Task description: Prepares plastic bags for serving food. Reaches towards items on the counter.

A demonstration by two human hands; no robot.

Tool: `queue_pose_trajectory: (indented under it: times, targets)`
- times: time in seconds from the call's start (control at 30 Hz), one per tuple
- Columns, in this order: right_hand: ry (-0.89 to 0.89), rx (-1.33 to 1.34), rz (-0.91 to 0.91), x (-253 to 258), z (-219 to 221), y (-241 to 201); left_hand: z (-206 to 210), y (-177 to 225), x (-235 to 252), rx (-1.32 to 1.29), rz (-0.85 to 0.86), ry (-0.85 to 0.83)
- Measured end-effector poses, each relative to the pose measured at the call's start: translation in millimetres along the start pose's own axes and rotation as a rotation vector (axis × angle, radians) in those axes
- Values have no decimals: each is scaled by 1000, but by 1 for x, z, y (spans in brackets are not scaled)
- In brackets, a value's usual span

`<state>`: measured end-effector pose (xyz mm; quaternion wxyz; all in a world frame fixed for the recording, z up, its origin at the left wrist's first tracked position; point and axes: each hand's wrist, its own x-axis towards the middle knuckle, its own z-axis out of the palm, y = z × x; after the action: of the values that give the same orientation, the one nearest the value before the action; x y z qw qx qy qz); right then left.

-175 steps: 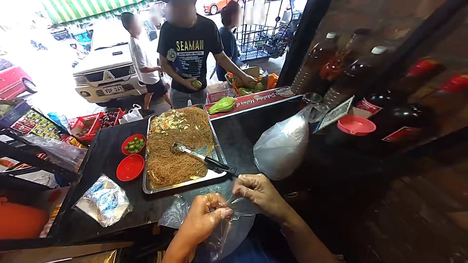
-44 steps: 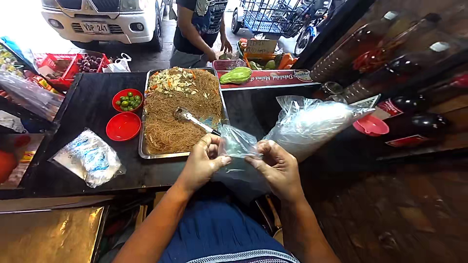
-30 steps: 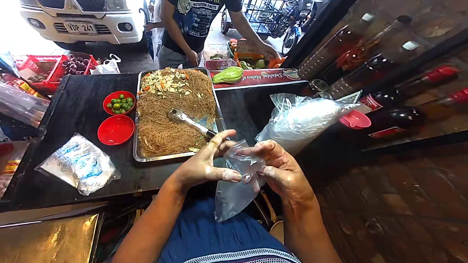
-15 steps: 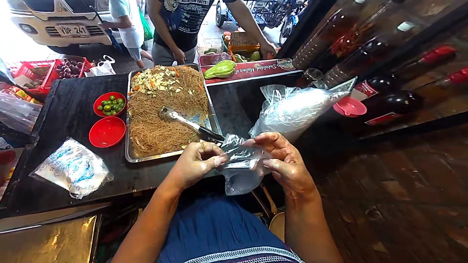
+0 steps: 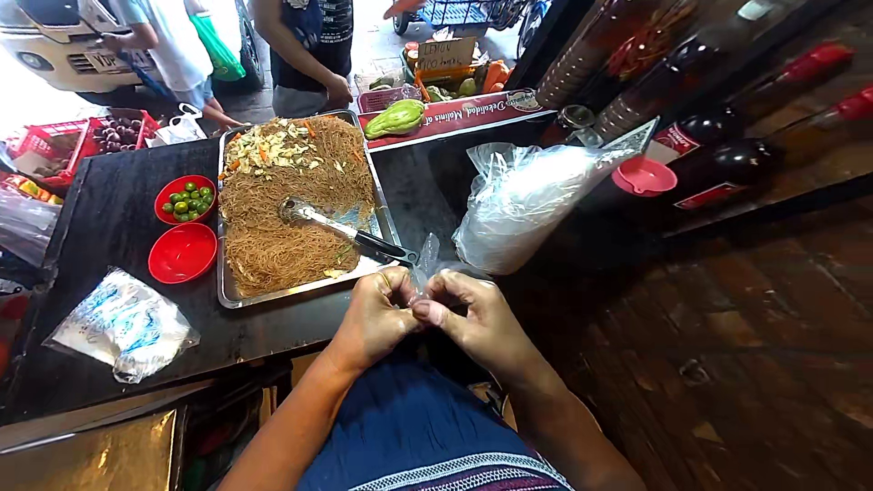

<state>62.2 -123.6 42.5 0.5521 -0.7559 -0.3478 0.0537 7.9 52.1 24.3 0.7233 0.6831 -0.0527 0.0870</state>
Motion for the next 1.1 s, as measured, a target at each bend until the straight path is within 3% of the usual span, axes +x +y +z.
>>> queue_pose_trajectory:
  times: [0.2,0.33,0.47,0.53,0.6,0.67,0.77,0.83,0.93,1.0,1.1]
  targets:
    - [243,-20,-12,-1,-41,20,-20,8,5,-294,-106,90]
    - [-30,83,-259,-7,-52,18,-27,10,12,-448,-144,52]
    - [-197,-449,-263,-8,-62,12,-31,11,19,-365,-42,-60]
    - [-325,-551,-216,-13,-73,12,-34,12,23,-260,0,-58]
    - [-413,-512,-216,-21,-87,10,-39,9,30,-121,44,-21]
    - [-384,-337,-323,-28,-100,1,-43,2,37,58,49,5]
    - [-265,-79,-498,-28,-105,-15,-31,-10,43,198,-48,-147]
    - [-227,73,-525,-21,-102,-18,-13,-8,46,285,-13,-204]
    - [-260,33,-511,-8,-99,-11,3,12,51,197,123,-119]
    - [-237,-29,-479,-1,-98,-7,17,34,51,77,185,-233]
    - [-193,-28,-373,5,-112,-5,47,43,50,112,206,-412]
